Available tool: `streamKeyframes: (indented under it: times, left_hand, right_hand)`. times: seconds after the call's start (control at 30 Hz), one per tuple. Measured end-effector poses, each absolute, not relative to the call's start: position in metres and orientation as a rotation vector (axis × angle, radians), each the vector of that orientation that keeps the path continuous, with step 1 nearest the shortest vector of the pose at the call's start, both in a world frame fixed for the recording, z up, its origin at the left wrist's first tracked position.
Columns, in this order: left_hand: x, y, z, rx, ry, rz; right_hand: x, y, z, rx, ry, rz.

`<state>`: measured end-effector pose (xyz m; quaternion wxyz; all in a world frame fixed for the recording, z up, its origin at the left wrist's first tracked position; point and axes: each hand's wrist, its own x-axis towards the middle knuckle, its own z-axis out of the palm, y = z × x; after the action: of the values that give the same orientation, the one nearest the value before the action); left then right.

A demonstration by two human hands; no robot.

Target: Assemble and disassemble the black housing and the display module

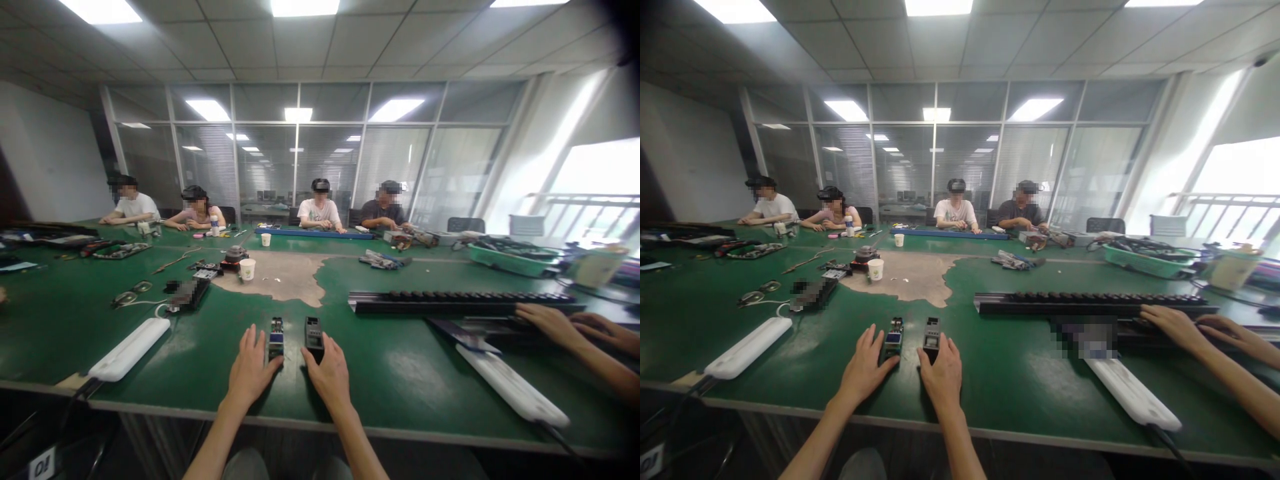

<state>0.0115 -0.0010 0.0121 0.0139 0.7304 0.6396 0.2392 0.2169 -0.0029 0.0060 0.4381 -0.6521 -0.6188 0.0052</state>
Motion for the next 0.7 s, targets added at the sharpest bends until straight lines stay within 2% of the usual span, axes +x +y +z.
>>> streamKeyframes:
  times: [0.23,0.7]
  left_hand:
    - [0.012,-0.001,0.016,2.269,2.003,0.683]
    - [0.013,-0.005,0.017,2.237,2.026,0.688]
  right_hand:
    - [0.217,-0.003,0.014,-1.580,-1.581,0.067]
    - [0.187,-0.012,0.075,-1.471,-1.530,0.291]
